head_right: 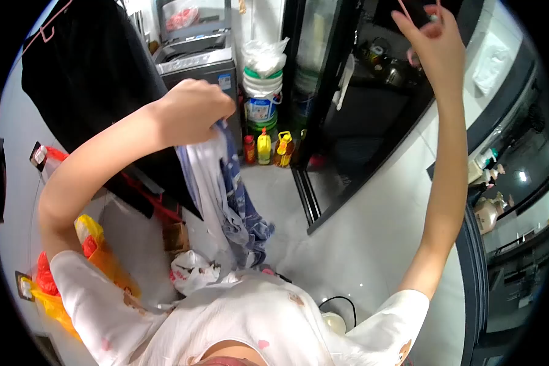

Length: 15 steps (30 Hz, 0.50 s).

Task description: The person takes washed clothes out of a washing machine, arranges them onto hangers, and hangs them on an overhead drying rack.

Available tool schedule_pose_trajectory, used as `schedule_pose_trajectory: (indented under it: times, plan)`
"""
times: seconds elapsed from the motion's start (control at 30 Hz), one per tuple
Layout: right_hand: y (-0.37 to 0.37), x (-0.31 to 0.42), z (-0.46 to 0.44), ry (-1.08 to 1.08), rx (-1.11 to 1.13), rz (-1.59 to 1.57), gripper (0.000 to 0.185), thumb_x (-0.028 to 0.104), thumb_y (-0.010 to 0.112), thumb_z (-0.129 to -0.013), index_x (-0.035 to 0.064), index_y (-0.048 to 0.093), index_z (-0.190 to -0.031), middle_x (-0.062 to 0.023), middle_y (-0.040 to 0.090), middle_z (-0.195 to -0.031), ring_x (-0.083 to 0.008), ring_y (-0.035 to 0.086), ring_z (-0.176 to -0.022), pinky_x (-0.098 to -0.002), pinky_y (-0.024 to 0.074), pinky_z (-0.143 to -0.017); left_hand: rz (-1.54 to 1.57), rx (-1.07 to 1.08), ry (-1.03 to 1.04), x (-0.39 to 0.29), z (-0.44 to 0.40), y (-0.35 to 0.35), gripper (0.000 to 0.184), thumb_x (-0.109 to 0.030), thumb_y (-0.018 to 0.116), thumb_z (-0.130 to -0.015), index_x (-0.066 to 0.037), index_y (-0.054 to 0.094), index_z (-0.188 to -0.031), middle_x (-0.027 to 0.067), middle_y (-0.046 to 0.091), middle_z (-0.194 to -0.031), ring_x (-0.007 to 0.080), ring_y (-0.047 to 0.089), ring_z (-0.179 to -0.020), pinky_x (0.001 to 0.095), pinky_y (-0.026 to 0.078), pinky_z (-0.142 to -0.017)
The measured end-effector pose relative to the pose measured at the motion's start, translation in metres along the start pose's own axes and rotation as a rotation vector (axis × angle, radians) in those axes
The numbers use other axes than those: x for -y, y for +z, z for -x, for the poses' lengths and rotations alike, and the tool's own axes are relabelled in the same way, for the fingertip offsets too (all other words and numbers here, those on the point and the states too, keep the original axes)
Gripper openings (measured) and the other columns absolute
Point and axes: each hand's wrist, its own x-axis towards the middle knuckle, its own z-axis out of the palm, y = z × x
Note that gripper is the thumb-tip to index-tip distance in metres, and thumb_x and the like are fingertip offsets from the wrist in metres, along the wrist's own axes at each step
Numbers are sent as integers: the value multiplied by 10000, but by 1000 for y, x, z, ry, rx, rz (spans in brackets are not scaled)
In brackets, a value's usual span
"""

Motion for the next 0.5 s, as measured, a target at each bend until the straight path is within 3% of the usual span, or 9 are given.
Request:
schedule_pose_trajectory:
  times: [0.1, 0.13, 0.17, 0.23, 0.27, 0.37, 0.5]
  plan:
    - [-9, -2, 77, 101, -6, 227, 522, 282, 747, -688, 46, 519, -1093, 5, 500, -652, -85, 486, -556, -227, 413, -511, -14, -61, -204, 13, -6, 15, 208, -186, 596, -668, -11, 650, -768, 158, 633, -749, 288, 632, -724, 355, 507, -657]
    - [-11, -9, 113, -52, -70, 324, 544, 275, 762, -665, 77, 528, -1115, 1, 508, -669, -100, 493, -586, -235, 422, -570, 34, -51, -292, 21, -8, 19, 278, -258, 578, -670, 1, 642, -749, 172, 627, -727, 305, 627, -704, 367, 504, -649]
    - [-12, -20, 150, 15, -83, 384, 580, 265, 777, -628, 72, 528, -1116, -3, 500, -681, -112, 494, -604, -250, 405, -541, 133, -157, -323, 35, -9, 33, 337, -284, 567, -676, 39, 630, -750, 185, 608, -665, 306, 621, -660, 371, 500, -628]
    - [-12, -22, 218, 90, -75, 443, 656, 224, 800, -560, 59, 526, -1133, -5, 489, -689, -126, 492, -616, -251, 368, -497, 666, -156, -458, 55, -12, 45, 375, -297, 561, -697, 66, 624, -768, 184, 587, -643, 274, 611, -644, 352, 492, -619]
    - [-13, -14, 248, 96, -58, 441, 697, 191, 808, -529, 51, 523, -1149, -5, 486, -685, -128, 489, -610, -239, 349, -483, 780, -186, -417, 83, -25, 79, 425, -320, 551, -721, 78, 611, -857, 161, 580, -688, 226, 590, -645, 332, 481, -610]
    - [-15, -7, 298, 131, -79, 505, 672, 170, 802, -533, 44, 533, -1136, -16, 471, -665, -141, 480, -606, -265, 387, -508, 1113, -227, -830, 62, -11, 38, 363, -296, 555, -764, -4, 567, -979, 107, 594, -856, 160, 601, -711, 286, 499, -625]
    - [-20, -10, 310, 54, 19, 684, 612, 183, 781, -573, 50, 547, -1123, -16, 461, -648, -162, 471, -574, -297, 426, -538, 1078, -235, -788, 60, -10, 23, 404, -311, 550, -757, -22, 559, -1038, 106, 605, -900, 174, 604, -782, 299, 492, -677]
